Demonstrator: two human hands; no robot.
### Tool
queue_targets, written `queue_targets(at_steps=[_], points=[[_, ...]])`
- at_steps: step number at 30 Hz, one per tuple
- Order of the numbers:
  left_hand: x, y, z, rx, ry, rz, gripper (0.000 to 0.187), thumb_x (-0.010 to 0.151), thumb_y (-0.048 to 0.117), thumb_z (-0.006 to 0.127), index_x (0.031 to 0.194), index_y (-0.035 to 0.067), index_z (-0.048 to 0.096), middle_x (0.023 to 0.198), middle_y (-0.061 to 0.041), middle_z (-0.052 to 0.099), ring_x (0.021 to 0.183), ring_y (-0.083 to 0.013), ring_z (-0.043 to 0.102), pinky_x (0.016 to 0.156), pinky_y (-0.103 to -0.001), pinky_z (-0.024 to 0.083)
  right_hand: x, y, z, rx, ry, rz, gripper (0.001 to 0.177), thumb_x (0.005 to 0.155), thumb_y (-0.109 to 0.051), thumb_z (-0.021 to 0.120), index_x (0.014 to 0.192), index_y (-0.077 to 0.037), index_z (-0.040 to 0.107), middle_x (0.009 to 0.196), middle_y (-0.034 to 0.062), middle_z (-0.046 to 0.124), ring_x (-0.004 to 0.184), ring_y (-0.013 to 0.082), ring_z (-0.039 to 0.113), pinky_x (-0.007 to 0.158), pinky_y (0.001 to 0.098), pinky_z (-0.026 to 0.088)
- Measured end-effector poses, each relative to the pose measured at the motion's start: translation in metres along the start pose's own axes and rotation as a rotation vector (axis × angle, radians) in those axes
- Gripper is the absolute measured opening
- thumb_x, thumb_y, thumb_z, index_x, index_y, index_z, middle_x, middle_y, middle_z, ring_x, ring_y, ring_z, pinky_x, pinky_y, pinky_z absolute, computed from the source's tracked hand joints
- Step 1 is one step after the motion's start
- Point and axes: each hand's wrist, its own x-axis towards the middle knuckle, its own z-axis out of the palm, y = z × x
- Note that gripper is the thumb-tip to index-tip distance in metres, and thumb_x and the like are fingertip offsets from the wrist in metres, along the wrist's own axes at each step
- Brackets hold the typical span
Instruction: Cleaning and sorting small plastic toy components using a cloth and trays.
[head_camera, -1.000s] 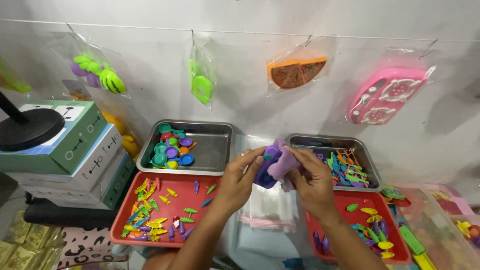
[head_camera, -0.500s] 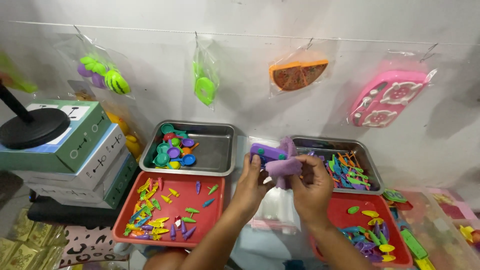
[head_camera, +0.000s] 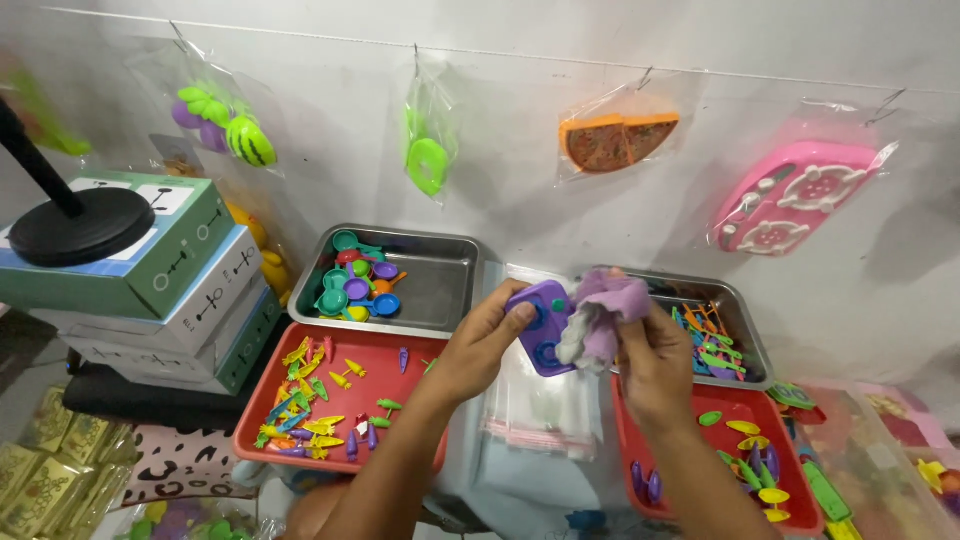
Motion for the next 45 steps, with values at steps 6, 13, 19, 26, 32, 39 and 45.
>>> queue_targets(at_steps=[6, 13, 19, 26, 32, 39, 45], points=[[-0.003, 0.018, 0.014, 0.358, -0.055, -0.004, 0.022, 0.109, 0.022, 0.040, 0.122, 0.007, 0.049, 0.084, -0.018, 0.061, 0.080, -0.0295, 0.060, 0.077, -0.047, 0.051, -0.002, -0.016, 0.017, 0.061, -0.265, 0.069, 0.060, 0.086, 0.009, 0.070, 0.143, 0.005, 0.057, 0.112, 0.0173, 0.074, 0.102, 0.0196, 0.064, 0.094, 0.0402, 0.055], [-0.007, -0.018, 0.042, 0.106, 0.136, -0.061, 0.037, 0.110, 0.024, 0.039, 0.138, 0.001, 0.029, 0.114, -0.023, 0.053, 0.102, -0.0314, 0.051, 0.092, -0.048, 0.050, 0.000, -0.004, 0.016, -0.131, -0.122, 0.058, 0.047, 0.068, 0.013, 0.085, 0.112, -0.001, 0.078, 0.082, 0.0120, 0.074, 0.078, 0.0144, 0.067, 0.074, 0.0327, 0.061], [-0.007, -0.027, 0.041, -0.353, 0.300, -0.166, 0.041, 0.105, 0.050, 0.045, 0.120, 0.012, 0.043, 0.095, -0.001, 0.046, 0.085, -0.0102, 0.048, 0.071, -0.024, 0.044, -0.017, 0.022, 0.016, -0.013, -0.249, 0.060, 0.042, 0.073, 0.012, 0.080, 0.113, -0.001, 0.079, 0.101, 0.0177, 0.079, 0.094, 0.0188, 0.069, 0.085, 0.0403, 0.062], [-0.001, -0.020, 0.029, -0.825, 0.324, -0.168, 0.037, 0.095, 0.037, 0.054, 0.122, 0.012, 0.049, 0.104, -0.009, 0.058, 0.091, -0.0209, 0.061, 0.074, -0.033, 0.054, -0.023, 0.024, 0.024, 0.442, -0.116, 0.239, 0.036, 0.092, 0.000, 0.066, 0.128, 0.003, 0.068, 0.111, 0.0177, 0.076, 0.102, 0.0236, 0.071, 0.090, 0.0424, 0.058], [0.001, -0.028, 0.011, -0.841, 0.415, -0.132, 0.040, 0.095, 0.036, 0.053, 0.127, 0.011, 0.055, 0.107, -0.005, 0.057, 0.102, -0.0182, 0.052, 0.085, -0.036, 0.043, -0.033, 0.011, 0.013, 0.267, -0.012, 0.018, 0.033, 0.097, 0.000, 0.052, 0.128, -0.001, 0.061, 0.117, 0.0096, 0.067, 0.100, 0.0139, 0.062, 0.092, 0.0267, 0.049], [-0.006, -0.025, 0.031, -0.799, 0.180, -0.104, 0.053, 0.097, 0.035, 0.045, 0.141, 0.005, 0.052, 0.131, -0.015, 0.059, 0.116, -0.0245, 0.055, 0.099, -0.036, 0.043, -0.033, -0.030, 0.051, -0.579, -0.250, -0.221, 0.066, 0.077, 0.007, 0.066, 0.141, -0.003, 0.051, 0.119, 0.0117, 0.075, 0.101, 0.0238, 0.076, 0.077, 0.0315, 0.058], [-0.007, -0.022, 0.034, -0.803, 0.150, -0.141, 0.051, 0.096, 0.035, 0.045, 0.139, 0.008, 0.050, 0.118, -0.014, 0.059, 0.094, -0.0203, 0.058, 0.064, -0.033, 0.051, -0.033, -0.035, 0.046, -0.592, -0.272, -0.270, 0.050, 0.075, 0.004, 0.071, 0.124, -0.005, 0.067, 0.102, 0.0066, 0.077, 0.082, 0.0169, 0.074, 0.068, 0.0288, 0.056]])
